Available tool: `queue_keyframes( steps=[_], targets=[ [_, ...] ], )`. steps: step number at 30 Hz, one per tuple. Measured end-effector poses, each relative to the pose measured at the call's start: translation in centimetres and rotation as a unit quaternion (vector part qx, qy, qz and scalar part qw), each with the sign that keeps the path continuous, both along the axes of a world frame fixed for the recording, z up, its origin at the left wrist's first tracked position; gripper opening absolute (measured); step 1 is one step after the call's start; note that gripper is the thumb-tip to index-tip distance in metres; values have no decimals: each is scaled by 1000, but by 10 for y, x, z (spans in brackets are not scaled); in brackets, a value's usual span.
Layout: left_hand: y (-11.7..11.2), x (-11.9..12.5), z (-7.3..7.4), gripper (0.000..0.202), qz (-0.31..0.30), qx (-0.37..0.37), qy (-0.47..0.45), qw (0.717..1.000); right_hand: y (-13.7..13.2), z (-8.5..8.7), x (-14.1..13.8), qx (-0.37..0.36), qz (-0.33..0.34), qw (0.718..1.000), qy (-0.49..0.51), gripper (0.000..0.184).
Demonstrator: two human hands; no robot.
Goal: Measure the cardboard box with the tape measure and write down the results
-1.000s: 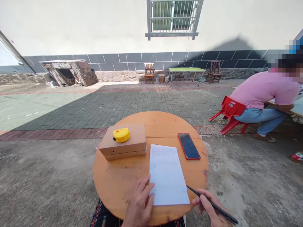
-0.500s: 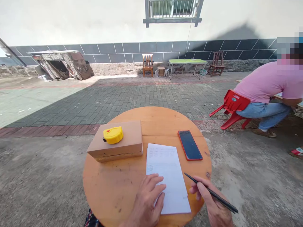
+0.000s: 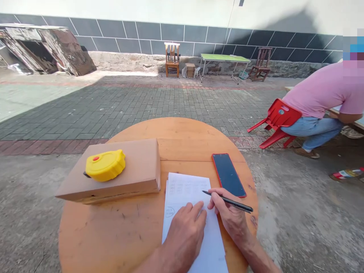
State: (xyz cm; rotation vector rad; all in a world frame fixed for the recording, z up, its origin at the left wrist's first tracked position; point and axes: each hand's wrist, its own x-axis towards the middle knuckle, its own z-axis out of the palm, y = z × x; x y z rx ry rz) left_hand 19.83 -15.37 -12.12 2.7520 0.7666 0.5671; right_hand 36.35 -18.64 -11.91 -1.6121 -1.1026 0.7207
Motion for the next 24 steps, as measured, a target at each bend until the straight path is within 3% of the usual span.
queue_keyframes(
  steps=[3, 7, 11, 24],
  targets=[
    [2, -1, -4, 29, -3, -3, -1, 1000, 4, -1, 0, -13, -15, 999, 27, 24],
    [4, -3, -6, 33, -10, 25, 3, 1000, 7, -1, 0, -8, -16, 999, -43, 14],
    [7, -2, -6, 31, -12, 26, 13, 1000, 8, -2, -1, 5, -2, 994, -105, 17],
    [6, 0, -8, 37, -14, -10, 25, 1000, 11, -3, -2, 27, 21, 987, -156, 16]
  ],
)
